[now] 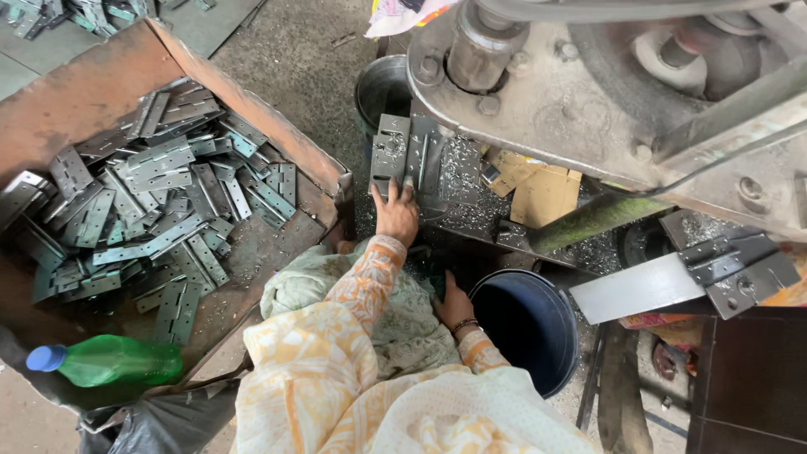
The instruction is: The person operates a hydraulic press machine to shape metal brackets. They pick up a bracket from a nearby bin, place it into the press, and activate the machine to complete the shaping. The finished bracket is then removed and placed into a collection bin.
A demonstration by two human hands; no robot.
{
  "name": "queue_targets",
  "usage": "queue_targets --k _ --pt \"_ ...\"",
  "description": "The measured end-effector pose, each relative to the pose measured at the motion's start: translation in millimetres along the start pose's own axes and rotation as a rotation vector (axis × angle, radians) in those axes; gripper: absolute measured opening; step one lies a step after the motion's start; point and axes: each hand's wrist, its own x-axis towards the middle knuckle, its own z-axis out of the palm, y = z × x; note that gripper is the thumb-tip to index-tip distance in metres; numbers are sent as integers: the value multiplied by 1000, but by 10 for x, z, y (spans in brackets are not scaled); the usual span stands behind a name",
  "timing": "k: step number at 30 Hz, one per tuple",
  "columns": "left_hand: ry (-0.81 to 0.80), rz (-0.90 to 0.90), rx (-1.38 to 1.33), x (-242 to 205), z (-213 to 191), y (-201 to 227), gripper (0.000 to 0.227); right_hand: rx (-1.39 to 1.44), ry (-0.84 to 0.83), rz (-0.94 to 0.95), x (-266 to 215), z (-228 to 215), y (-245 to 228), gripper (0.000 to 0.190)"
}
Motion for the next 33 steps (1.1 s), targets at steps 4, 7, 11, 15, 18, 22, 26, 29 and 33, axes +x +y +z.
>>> queue_targets --k 4,7,11,15,18,22,26,29,33 --pt "-118 -6 -69 24 -83 -39 41 -76 -102 64 66 -400 -202 79" --pt "-140 4 -57 190 -157 6 40 -102 -135 40 55 -593 -275 76" --pt "-238 6 -13 381 -198 22 41 -82 -66 68 -14 -480 -337 76" --pt "-195 0 -6 379 -85 -11 43 -35 -39 71 -80 -270 -298 79" --pt "-153 -7 -10 346 -37 23 47 -35 -36 63 -107 -298 -281 79" --pt "-225 -11 1 356 -131 -37 47 -79 -89 34 21 -576 -377 80" --pt "-290 -15 26 367 -228 -48 45 -134 -148 -5 137 -718 -353 80" --pt "-276 -13 26 402 -263 -60 45 -125 -126 18 148 -544 -235 81" --pt "-238 -17 -10 363 -178 -25 46 -22 16 -2 -50 40 6 88"
